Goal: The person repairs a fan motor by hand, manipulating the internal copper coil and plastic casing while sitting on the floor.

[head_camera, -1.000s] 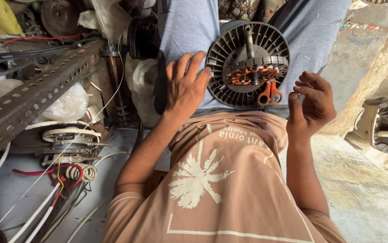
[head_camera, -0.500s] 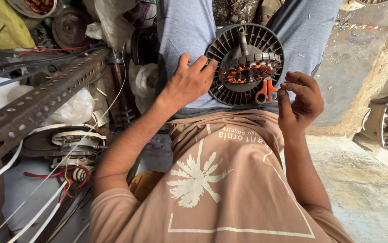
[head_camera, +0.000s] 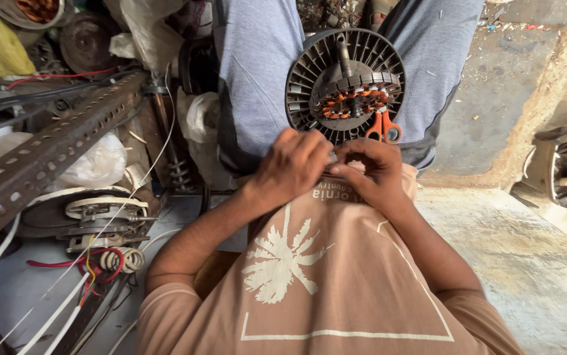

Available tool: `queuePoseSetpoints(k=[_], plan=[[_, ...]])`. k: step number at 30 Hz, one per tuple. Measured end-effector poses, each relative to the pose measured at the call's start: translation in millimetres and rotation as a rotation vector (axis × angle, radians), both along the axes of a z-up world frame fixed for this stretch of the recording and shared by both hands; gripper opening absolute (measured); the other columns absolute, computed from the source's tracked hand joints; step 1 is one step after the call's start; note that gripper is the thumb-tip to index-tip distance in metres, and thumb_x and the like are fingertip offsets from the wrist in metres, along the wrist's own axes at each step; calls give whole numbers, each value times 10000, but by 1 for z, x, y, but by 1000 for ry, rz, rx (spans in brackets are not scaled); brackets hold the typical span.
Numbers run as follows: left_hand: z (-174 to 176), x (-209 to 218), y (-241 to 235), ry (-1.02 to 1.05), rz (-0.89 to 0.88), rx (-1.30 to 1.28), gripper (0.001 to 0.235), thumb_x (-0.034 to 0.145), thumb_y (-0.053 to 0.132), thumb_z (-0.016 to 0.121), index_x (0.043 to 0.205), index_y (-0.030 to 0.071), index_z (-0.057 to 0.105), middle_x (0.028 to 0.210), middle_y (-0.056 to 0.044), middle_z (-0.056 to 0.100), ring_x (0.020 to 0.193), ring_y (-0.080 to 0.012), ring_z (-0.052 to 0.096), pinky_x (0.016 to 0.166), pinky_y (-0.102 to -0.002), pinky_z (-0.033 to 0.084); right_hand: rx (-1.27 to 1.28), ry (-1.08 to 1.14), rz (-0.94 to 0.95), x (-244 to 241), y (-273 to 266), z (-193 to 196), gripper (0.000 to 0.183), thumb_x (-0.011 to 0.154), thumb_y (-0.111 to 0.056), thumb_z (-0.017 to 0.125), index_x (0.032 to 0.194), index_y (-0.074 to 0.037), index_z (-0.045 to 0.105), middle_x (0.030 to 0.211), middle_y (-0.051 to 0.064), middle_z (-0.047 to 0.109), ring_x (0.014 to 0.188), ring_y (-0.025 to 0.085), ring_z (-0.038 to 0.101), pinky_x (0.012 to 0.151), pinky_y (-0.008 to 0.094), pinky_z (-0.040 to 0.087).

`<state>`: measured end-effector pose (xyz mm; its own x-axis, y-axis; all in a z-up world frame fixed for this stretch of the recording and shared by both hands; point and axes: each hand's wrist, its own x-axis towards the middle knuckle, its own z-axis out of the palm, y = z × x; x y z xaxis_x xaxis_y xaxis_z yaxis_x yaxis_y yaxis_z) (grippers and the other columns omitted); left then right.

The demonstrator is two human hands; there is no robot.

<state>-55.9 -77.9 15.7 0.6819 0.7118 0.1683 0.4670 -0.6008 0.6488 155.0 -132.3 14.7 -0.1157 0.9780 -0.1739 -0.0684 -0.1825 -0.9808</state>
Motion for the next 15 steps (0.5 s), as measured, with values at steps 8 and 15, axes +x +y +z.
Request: queuePoseSetpoints(k=[8,15], plan=[[3,23,-6,-430,178,-518,132,1071,113,585,1102,-15,578,1023,-136,621,915,-333,660,807,-392,515,629,-482,173,24,30,4,209,857,73,749,901,-27,571,963,161,737,827,256,739,680,332,576],[-14,51,38,-806,401,-456,398,994,179,702,1276,-10,493,1134,-98,588,968,-228,620,847,-357,528,629,-629,-125,39,53,18,188,896,112,777,923,-2,631,847,161,712,762,245,715,588,338,551]])
